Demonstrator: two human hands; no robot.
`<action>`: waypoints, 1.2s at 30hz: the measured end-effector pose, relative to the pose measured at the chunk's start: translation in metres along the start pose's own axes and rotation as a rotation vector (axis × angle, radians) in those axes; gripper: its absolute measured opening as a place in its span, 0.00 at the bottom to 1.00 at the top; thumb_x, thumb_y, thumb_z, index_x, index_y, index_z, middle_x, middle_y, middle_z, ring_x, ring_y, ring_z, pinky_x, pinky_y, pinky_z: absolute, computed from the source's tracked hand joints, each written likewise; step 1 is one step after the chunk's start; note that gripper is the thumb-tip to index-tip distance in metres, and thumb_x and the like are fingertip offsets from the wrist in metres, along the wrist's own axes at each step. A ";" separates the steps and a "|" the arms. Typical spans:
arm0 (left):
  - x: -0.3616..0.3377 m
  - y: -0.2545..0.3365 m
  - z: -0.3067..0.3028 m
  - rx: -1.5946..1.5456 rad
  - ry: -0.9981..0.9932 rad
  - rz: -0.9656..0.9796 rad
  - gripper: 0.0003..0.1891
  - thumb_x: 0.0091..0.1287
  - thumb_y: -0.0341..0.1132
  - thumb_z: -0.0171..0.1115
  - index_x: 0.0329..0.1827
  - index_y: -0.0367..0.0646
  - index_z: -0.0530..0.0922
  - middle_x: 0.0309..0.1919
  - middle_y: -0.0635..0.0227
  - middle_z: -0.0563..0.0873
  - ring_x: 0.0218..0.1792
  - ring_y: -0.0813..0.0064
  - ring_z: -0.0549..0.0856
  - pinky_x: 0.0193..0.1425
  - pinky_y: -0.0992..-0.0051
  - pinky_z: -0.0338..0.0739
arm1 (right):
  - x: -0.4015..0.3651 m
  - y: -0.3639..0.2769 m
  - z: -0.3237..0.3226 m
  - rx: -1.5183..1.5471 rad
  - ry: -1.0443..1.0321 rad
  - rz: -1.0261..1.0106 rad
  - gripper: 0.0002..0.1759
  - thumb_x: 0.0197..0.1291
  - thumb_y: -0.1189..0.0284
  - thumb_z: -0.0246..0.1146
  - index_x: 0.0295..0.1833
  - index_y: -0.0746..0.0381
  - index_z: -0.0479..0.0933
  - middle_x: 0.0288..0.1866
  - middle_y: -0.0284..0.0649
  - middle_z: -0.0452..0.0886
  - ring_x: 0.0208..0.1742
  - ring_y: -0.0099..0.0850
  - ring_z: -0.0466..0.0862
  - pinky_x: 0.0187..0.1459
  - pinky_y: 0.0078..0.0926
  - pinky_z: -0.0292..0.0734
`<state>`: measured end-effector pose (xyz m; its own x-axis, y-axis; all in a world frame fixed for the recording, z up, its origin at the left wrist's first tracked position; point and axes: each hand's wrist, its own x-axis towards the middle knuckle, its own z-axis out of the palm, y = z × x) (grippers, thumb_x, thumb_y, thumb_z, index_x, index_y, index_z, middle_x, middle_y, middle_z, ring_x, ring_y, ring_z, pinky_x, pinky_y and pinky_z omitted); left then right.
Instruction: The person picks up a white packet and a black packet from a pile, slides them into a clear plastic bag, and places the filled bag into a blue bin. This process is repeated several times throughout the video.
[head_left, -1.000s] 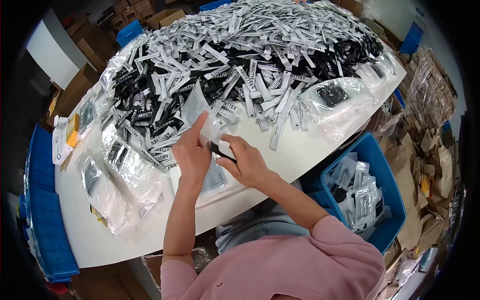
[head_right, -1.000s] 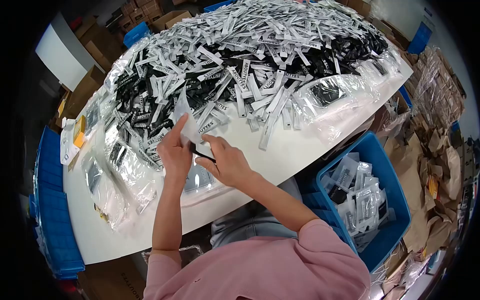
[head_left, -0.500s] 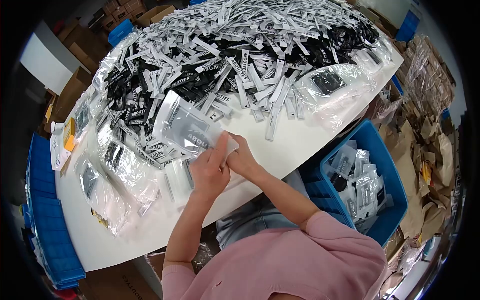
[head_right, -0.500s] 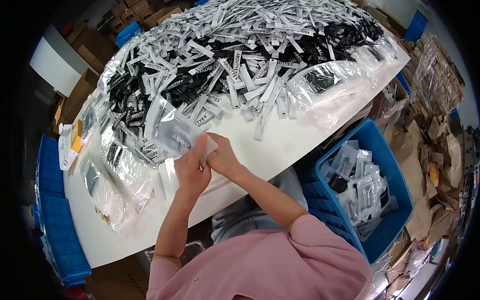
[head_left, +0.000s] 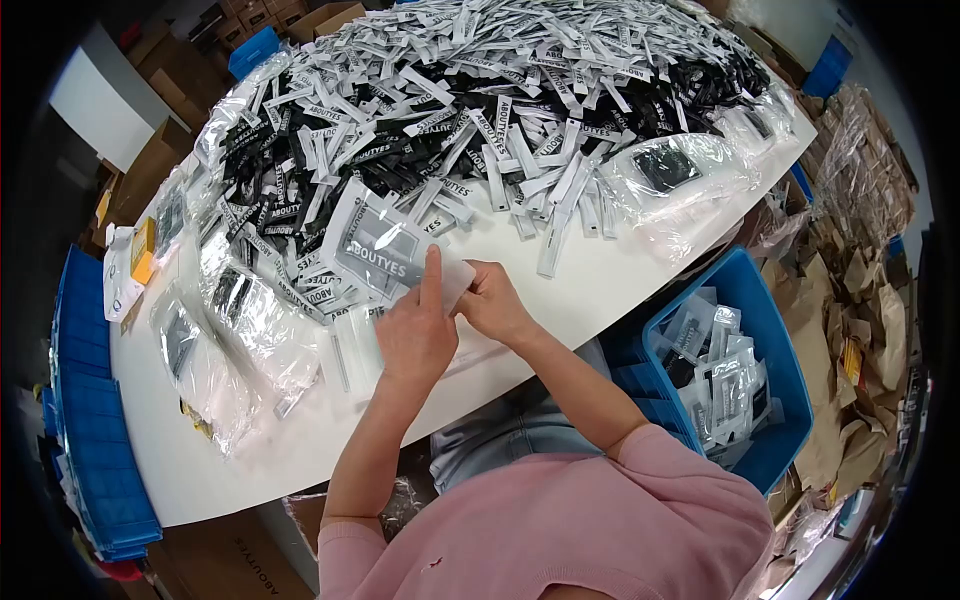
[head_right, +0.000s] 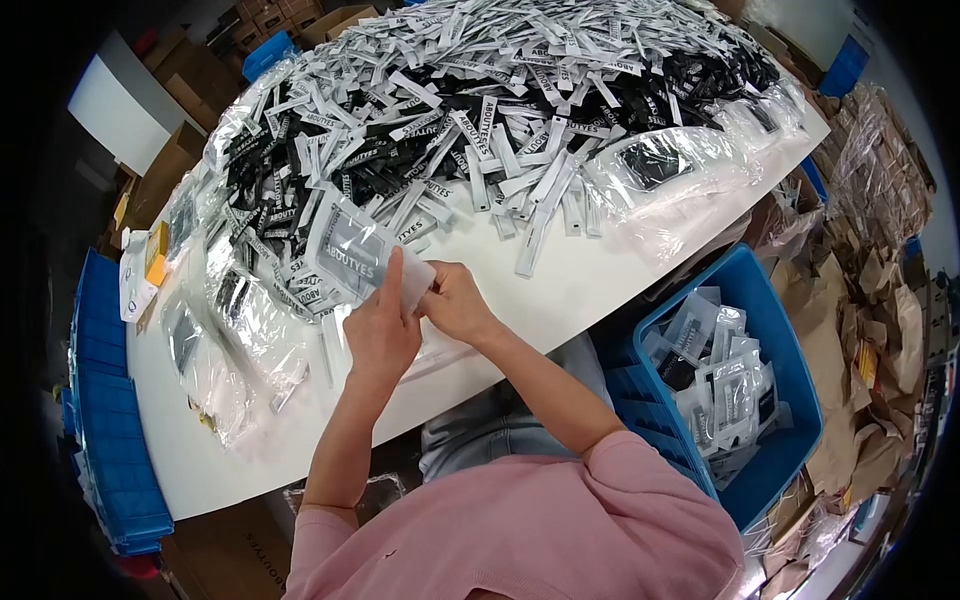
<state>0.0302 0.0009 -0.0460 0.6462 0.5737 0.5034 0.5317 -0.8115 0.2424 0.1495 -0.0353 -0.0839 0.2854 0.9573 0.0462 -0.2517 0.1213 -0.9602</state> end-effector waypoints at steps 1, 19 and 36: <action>-0.002 0.003 -0.001 0.001 -0.002 -0.003 0.40 0.42 0.23 0.58 0.67 0.42 0.62 0.21 0.64 0.80 0.20 0.64 0.80 0.21 0.65 0.72 | 0.000 0.002 -0.001 -0.089 0.029 -0.093 0.07 0.50 0.81 0.55 0.34 0.70 0.77 0.26 0.37 0.80 0.27 0.20 0.77 0.29 0.19 0.73; -0.007 -0.026 0.019 -2.036 0.174 -0.970 0.18 0.62 0.35 0.60 0.54 0.41 0.70 0.49 0.64 0.78 0.52 0.67 0.77 0.57 0.60 0.71 | -0.017 -0.018 -0.014 -0.687 0.082 -0.731 0.05 0.48 0.78 0.63 0.33 0.67 0.77 0.27 0.38 0.78 0.25 0.26 0.77 0.27 0.22 0.71; -0.006 0.053 0.022 -1.953 0.237 -0.821 0.17 0.52 0.18 0.63 0.45 0.40 0.75 0.40 0.67 0.82 0.38 0.75 0.82 0.46 0.75 0.78 | -0.054 -0.016 -0.047 0.049 0.078 -0.213 0.15 0.48 0.79 0.64 0.45 0.66 0.77 0.38 0.36 0.81 0.37 0.23 0.80 0.41 0.21 0.76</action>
<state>0.0667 -0.0429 -0.0541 0.4751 0.8733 -0.1077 -0.6234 0.4205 0.6592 0.1812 -0.1015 -0.0844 0.4067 0.8859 0.2232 -0.2222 0.3329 -0.9164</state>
